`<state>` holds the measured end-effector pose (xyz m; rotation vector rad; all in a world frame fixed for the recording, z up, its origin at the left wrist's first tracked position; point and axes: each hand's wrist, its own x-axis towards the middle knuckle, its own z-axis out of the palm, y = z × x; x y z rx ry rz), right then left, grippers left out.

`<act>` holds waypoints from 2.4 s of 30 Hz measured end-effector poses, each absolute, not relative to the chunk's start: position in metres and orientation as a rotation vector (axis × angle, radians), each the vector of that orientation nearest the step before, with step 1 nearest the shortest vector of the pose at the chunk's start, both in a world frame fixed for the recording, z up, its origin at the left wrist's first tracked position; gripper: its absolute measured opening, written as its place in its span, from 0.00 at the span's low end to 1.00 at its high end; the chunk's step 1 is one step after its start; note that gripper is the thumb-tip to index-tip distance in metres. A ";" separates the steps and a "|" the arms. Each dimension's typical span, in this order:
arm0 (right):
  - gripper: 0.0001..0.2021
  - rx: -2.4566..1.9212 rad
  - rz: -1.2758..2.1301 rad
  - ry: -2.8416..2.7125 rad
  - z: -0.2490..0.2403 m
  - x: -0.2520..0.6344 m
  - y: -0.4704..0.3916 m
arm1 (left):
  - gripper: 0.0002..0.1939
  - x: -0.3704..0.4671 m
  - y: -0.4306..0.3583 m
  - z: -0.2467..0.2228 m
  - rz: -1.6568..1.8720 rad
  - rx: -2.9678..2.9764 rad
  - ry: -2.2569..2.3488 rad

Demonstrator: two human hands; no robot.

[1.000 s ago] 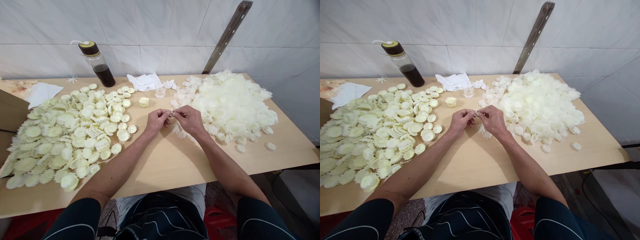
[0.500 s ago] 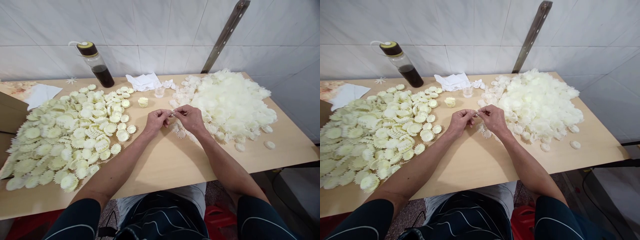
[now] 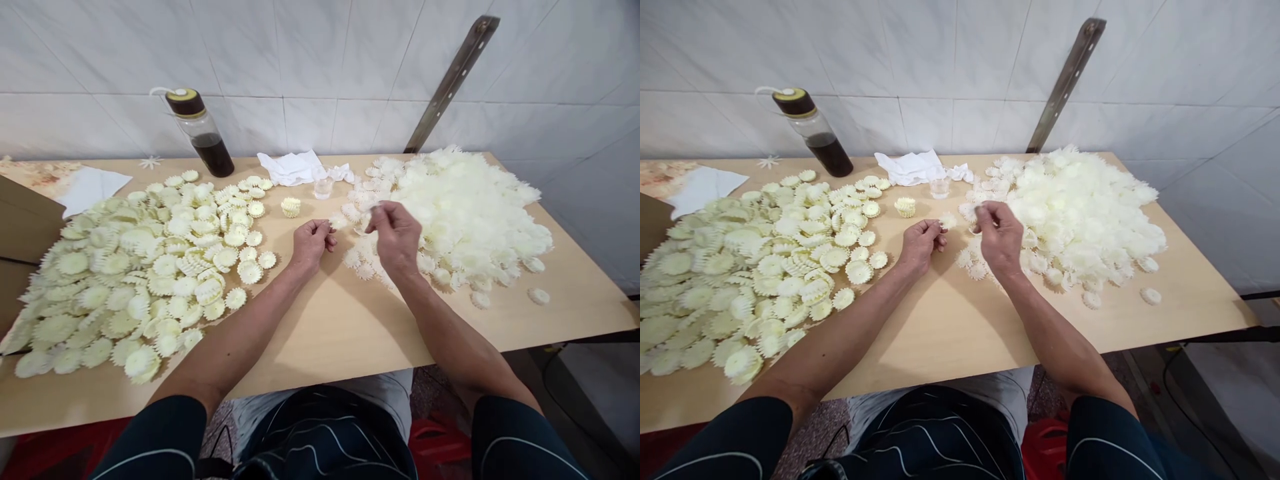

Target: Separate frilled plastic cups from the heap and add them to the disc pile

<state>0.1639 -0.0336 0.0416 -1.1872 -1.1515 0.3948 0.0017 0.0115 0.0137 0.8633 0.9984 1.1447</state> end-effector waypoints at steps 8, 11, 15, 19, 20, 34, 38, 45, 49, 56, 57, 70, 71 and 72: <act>0.24 -0.970 0.877 -1.086 0.067 0.184 -0.034 | 0.16 -0.003 0.012 0.013 1.160 0.963 0.939; 0.23 -0.929 0.991 -1.103 0.072 0.185 -0.038 | 0.18 -0.003 0.011 0.012 1.158 0.984 0.914; 0.20 -0.959 0.978 -1.225 0.076 0.193 -0.042 | 0.19 -0.004 0.011 0.011 1.130 0.995 0.888; 0.13 -1.264 0.642 -1.510 0.085 0.218 -0.051 | 0.19 -0.005 0.011 0.011 1.122 0.977 0.862; 0.10 -1.378 0.483 -1.574 0.087 0.227 -0.053 | 0.19 -0.005 0.011 0.010 1.121 0.975 0.856; 0.14 -1.622 0.270 -1.656 0.080 0.199 -0.052 | 0.17 0.000 0.006 -0.002 1.182 1.216 0.913; 0.21 -1.650 0.441 -1.657 0.060 0.178 -0.044 | 0.16 0.002 0.002 -0.002 1.211 1.296 0.903; 0.21 -1.588 0.608 -1.709 0.051 0.175 -0.036 | 0.15 0.004 -0.004 0.002 1.213 1.334 0.921; 0.14 -1.630 0.567 -1.729 0.053 0.175 -0.036 | 0.17 0.005 -0.006 0.003 1.201 1.331 0.944; 0.15 -1.667 0.489 -1.798 0.053 0.177 -0.034 | 0.21 0.004 -0.008 0.006 1.184 1.372 0.919; 0.14 -1.671 0.484 -1.807 0.053 0.177 -0.034 | 0.22 0.004 -0.009 0.006 1.174 1.377 0.918; 0.12 -1.662 0.531 -1.710 0.050 0.177 -0.034 | 0.19 0.004 -0.008 0.001 1.176 1.410 0.977; 0.12 -1.654 0.531 -1.699 0.049 0.177 -0.033 | 0.19 0.004 -0.009 0.002 1.177 1.407 0.974; 0.12 -1.644 0.529 -1.691 0.048 0.177 -0.033 | 0.20 0.004 -0.009 0.002 1.176 1.402 0.972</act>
